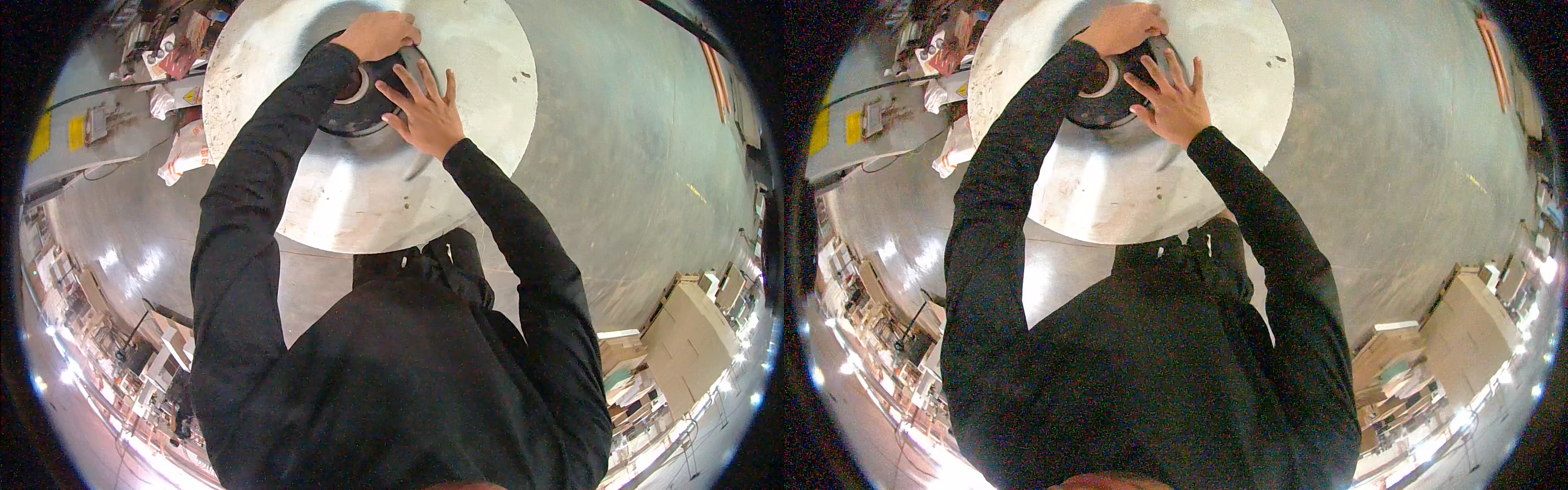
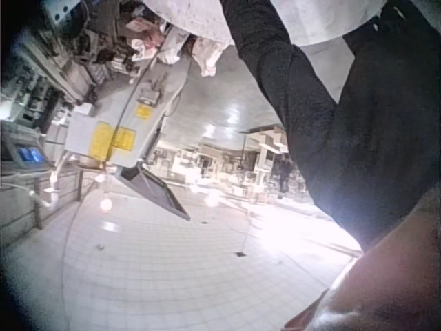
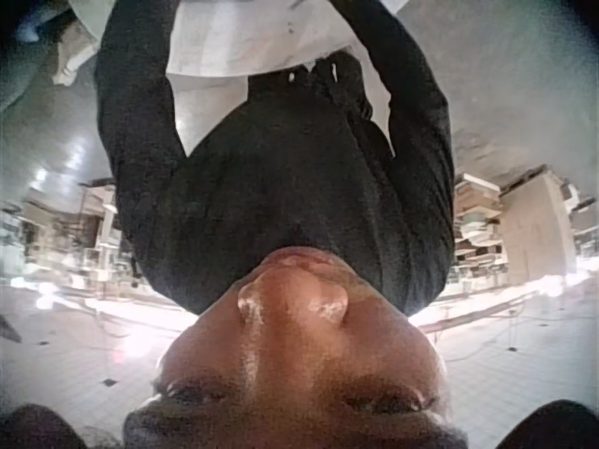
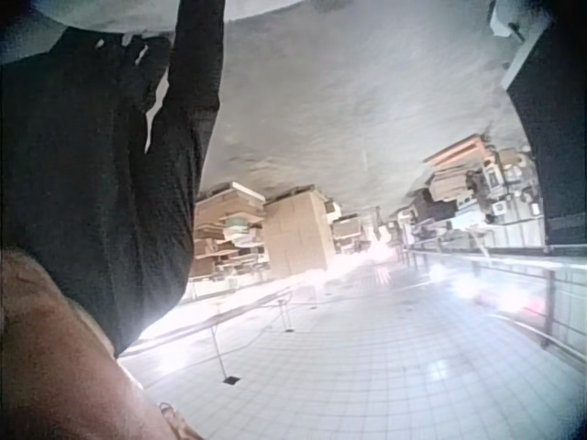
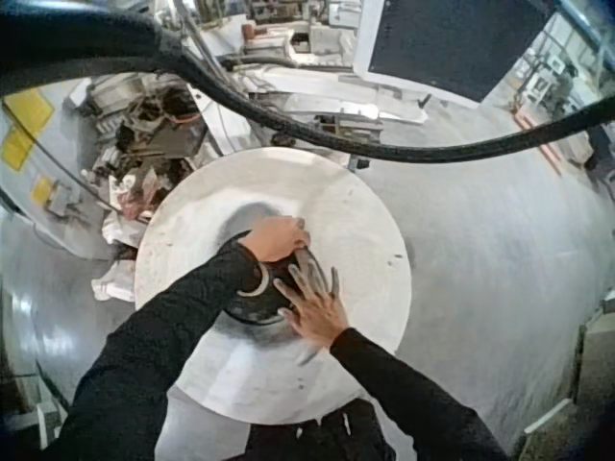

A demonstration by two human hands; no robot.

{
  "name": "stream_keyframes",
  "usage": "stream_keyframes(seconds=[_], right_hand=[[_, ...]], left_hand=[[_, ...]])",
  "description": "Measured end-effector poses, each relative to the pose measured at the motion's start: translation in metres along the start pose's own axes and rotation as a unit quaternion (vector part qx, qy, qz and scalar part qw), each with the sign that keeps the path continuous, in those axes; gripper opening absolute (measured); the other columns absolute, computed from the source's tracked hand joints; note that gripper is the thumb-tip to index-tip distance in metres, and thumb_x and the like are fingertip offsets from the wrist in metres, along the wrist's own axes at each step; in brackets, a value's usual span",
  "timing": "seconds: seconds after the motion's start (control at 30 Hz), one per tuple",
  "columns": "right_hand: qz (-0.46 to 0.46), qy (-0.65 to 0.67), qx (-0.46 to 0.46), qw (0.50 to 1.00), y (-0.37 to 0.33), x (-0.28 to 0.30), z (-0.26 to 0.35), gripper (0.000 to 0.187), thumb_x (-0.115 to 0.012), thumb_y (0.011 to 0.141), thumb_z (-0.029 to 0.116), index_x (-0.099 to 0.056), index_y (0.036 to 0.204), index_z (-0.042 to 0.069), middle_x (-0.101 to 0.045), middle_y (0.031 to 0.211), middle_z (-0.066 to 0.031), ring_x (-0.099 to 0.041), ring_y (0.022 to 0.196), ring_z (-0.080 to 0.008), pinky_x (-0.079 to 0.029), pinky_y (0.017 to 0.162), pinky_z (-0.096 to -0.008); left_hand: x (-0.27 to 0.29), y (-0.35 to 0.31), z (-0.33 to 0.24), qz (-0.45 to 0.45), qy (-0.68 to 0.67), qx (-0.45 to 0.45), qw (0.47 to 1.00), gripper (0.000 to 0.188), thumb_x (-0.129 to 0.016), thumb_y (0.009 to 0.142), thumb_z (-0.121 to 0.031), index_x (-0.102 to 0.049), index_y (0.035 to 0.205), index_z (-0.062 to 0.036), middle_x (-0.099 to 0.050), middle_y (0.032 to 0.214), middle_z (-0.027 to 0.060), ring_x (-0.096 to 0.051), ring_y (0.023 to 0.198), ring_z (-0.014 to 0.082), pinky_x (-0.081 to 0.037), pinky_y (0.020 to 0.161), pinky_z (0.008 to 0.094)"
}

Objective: The person picks up a roll of edge banding, places it on a rotating turntable, feeds the end through a guide, and then moves to the side to pick up a circular object.

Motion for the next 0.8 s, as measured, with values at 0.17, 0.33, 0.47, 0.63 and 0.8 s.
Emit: stream_keyframes(seconds=[0.17, 0.33, 0.47, 0.63, 0.8], right_hand=[[0.010, 0.005, -0.017, 1.000, 0.006, -0.004, 0.009, 0.055, -0.056, 0.108, 0.059, -0.054, 0.160, 0.043, -0.038, 0.174, -0.0023, -0.041, 0.155, -0.0399, -0.027, 0.116, -0.0842], [0.017, 0.015, -0.010, 1.000, 0.003, -0.004, -0.003, 0.054, -0.057, 0.108, 0.053, -0.054, 0.160, 0.039, -0.038, 0.174, -0.0039, -0.045, 0.151, -0.0401, -0.034, 0.113, -0.0816], [0.053, 0.013, 0.005, 0.999, 0.010, -0.003, -0.003, 0.055, -0.058, 0.108, 0.050, -0.054, 0.162, 0.037, -0.037, 0.174, -0.0065, -0.043, 0.153, -0.0402, -0.037, 0.111, -0.0789], [0.072, 0.010, 0.010, 0.997, 0.010, -0.003, -0.009, 0.056, -0.058, 0.109, 0.050, -0.051, 0.163, 0.038, -0.035, 0.174, -0.0066, -0.034, 0.159, -0.0416, -0.035, 0.112, -0.0819], [0.054, -0.002, 0.025, 0.998, 0.012, -0.001, -0.008, 0.057, -0.059, 0.107, 0.051, -0.051, 0.162, 0.039, -0.036, 0.172, -0.0062, -0.036, 0.156, -0.0427, -0.037, 0.109, -0.0827]], left_hand=[[0.020, -0.061, -0.035, -0.226, -0.080, 0.018, 0.971, 0.024, -0.063, 0.109, -0.029, -0.072, 0.119, -0.0086, -0.079, 0.108, 0.0200, -0.076, 0.100, 0.0395, -0.060, 0.086, 0.0487], [-0.018, -0.163, -0.157, -0.335, -0.202, 0.371, 0.842, 0.029, -0.078, 0.097, -0.026, -0.076, 0.116, -0.0047, -0.075, 0.103, 0.0122, -0.073, 0.101, 0.0342, -0.055, 0.092, 0.0469], [-0.053, -0.181, -0.206, -0.249, -0.067, 0.373, 0.891, 0.042, -0.084, 0.093, -0.033, -0.073, 0.129, -0.0135, -0.066, 0.137, 0.0050, -0.056, 0.133, 0.0293, -0.037, 0.115, 0.0479], [-0.073, -0.186, -0.199, -0.272, 0.026, 0.349, 0.896, 0.033, -0.084, 0.092, -0.032, -0.078, 0.123, -0.0236, -0.067, 0.128, 0.0021, -0.059, 0.126, 0.0277, -0.039, 0.110, 0.0488], [-0.083, -0.210, -0.202, -0.288, 0.034, 0.326, 0.900, 0.030, -0.084, 0.090, -0.021, -0.082, 0.118, -0.0286, -0.068, 0.119, -0.0005, -0.062, 0.116, 0.0250, -0.043, 0.105, 0.0474]])
Point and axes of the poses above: each hand's wrist, its own y-axis towards the middle knuckle, its own x-axis out of the back of the hand, z = x × y, the point moved 3 cm from there along y, towards the middle knuckle
